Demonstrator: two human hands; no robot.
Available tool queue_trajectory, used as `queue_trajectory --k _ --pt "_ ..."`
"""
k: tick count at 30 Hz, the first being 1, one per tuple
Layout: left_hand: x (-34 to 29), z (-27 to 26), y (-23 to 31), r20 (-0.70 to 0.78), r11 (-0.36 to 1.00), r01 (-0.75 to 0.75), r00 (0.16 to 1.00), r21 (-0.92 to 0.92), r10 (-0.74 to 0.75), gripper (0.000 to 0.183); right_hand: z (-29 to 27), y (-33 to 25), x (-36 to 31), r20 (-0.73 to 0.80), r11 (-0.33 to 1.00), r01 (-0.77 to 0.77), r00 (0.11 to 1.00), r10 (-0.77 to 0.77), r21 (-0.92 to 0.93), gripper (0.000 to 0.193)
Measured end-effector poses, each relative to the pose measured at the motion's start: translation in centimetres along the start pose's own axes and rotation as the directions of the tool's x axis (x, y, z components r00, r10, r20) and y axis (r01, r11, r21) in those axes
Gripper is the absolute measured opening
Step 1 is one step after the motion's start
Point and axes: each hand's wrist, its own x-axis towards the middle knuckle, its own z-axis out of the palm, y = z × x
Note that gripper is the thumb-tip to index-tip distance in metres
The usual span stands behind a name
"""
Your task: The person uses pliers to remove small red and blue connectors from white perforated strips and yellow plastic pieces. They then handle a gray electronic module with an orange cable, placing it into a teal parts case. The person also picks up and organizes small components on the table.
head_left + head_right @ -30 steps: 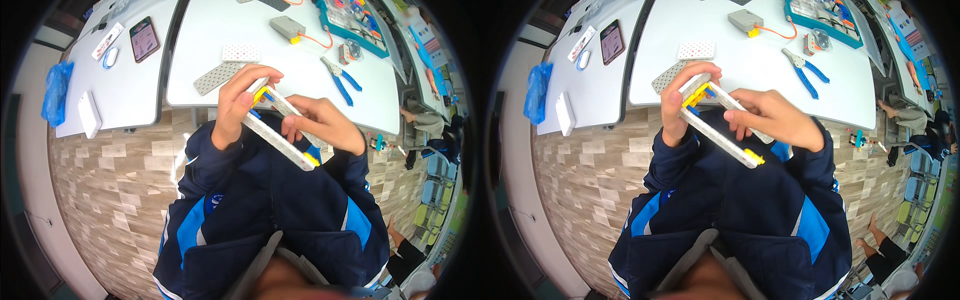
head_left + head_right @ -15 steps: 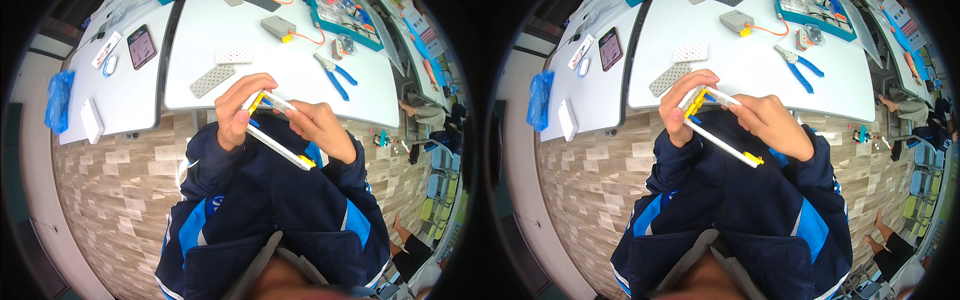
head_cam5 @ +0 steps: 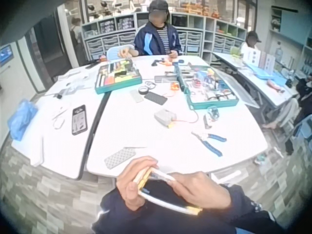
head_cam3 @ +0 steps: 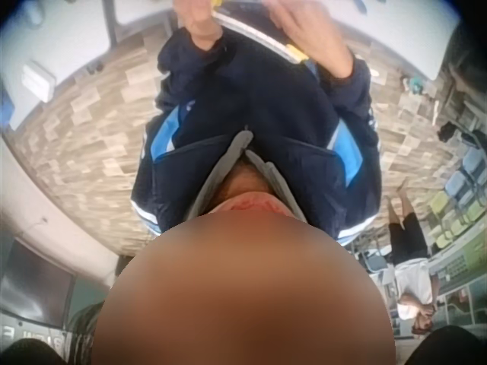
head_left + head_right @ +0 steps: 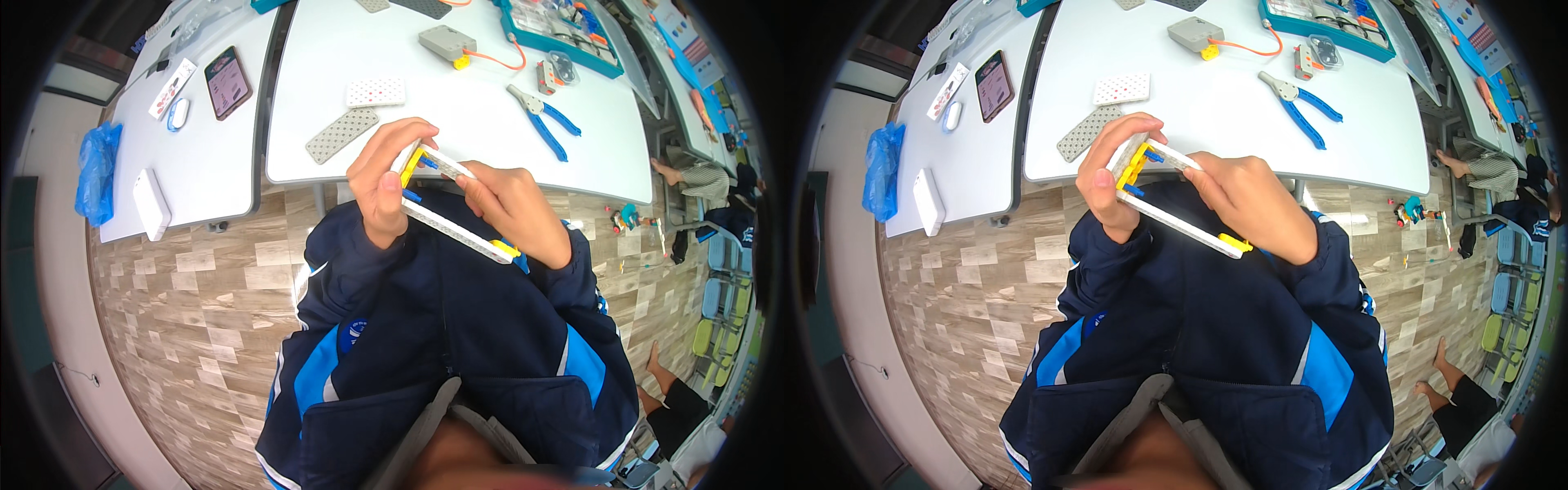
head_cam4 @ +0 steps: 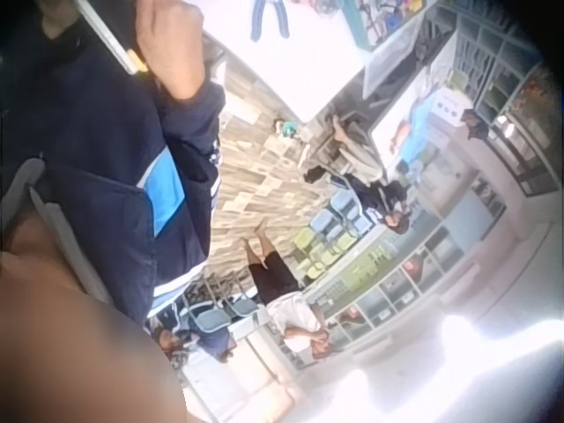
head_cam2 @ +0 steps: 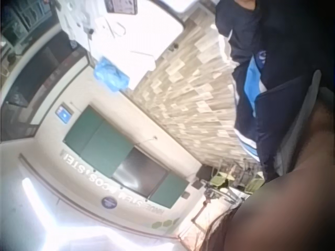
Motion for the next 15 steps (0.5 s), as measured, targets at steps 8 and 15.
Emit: queue_trajectory --k 8,15 --pt "0.3 -0.7 -0.6 0.059 0.992 -0.059 0.997 0.115 0.052 0.057 -1.3 -0.1 0.4 0.078 0.996 -0.084 0.994 0.083 0.012 0.031" --pt "0.4 -1.4 -0.7 0.086 0.991 -0.099 0.992 0.093 0.091 0.059 -2.0 -0.5 0.7 0.180 0.978 -0.183 0.970 0.162 0.104 0.027"
